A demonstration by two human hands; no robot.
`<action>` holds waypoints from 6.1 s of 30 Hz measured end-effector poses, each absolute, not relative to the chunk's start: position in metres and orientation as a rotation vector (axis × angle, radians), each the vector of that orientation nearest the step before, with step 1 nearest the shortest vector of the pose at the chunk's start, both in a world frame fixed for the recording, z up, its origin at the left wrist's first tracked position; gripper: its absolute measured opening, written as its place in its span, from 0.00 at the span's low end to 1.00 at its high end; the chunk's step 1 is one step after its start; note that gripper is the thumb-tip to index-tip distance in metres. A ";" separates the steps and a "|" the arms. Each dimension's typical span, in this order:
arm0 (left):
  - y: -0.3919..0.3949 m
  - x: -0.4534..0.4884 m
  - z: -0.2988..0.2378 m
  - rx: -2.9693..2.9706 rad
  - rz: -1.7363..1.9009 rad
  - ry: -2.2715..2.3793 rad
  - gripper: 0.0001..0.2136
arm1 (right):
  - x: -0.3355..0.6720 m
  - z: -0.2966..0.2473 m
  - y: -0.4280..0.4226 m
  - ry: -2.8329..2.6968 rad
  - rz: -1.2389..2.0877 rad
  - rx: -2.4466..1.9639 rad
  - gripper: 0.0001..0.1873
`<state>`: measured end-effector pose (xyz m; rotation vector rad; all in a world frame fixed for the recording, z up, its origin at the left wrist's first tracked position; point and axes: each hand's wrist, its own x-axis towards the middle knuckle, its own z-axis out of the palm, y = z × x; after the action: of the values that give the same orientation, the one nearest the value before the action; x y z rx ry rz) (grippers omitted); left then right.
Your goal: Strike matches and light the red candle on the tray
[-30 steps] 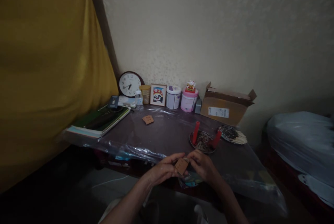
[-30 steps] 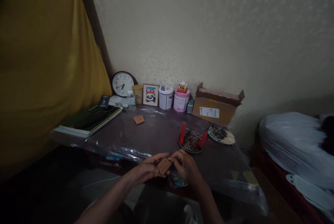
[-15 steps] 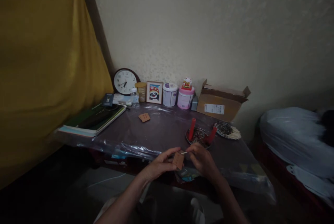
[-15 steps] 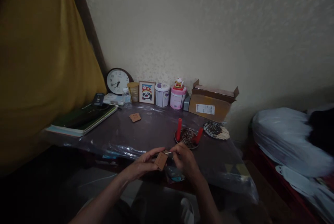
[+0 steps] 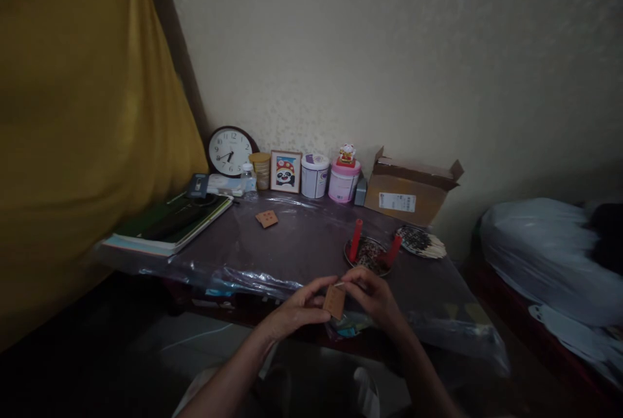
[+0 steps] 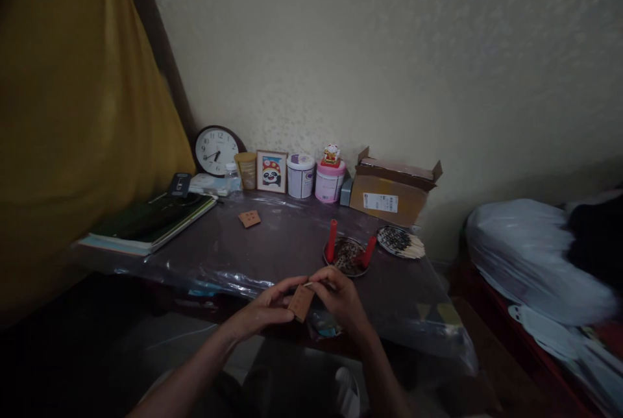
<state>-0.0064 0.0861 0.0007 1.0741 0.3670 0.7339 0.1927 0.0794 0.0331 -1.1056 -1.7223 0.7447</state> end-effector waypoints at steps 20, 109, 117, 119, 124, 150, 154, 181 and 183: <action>0.091 -0.002 0.011 1.036 1.029 0.350 0.28 | 0.183 0.022 0.076 -1.676 0.700 -1.057 0.21; 0.099 0.013 0.000 0.989 1.128 0.648 0.16 | 0.202 0.014 0.093 -1.267 0.925 -1.122 0.18; 0.097 0.021 -0.006 0.915 1.180 0.601 0.15 | 0.200 0.016 0.096 -1.378 0.849 -1.069 0.18; 0.091 0.022 -0.006 0.891 1.208 0.582 0.16 | 0.199 0.017 0.096 -1.336 0.887 -1.032 0.18; 0.071 0.023 -0.013 0.784 1.277 0.542 0.16 | 0.198 0.015 0.097 -1.208 1.022 -0.979 0.19; -0.011 0.007 0.035 0.649 1.306 0.577 0.07 | 0.167 0.047 -0.002 -1.167 0.669 -1.157 0.11; -0.011 0.010 0.037 0.656 1.323 0.596 0.08 | 0.157 0.044 -0.011 -1.232 0.561 -1.166 0.08; -0.014 0.010 0.030 0.748 1.294 0.643 0.10 | 0.153 0.035 -0.020 -1.546 0.283 -1.051 0.08; -0.014 0.010 0.030 0.756 1.289 0.660 0.10 | 0.153 0.035 -0.020 -1.552 0.282 -1.061 0.08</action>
<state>0.0105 -0.0139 0.0299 0.7562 0.6603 1.2887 0.1535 -0.0205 0.0353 -1.0607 -1.5520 0.2822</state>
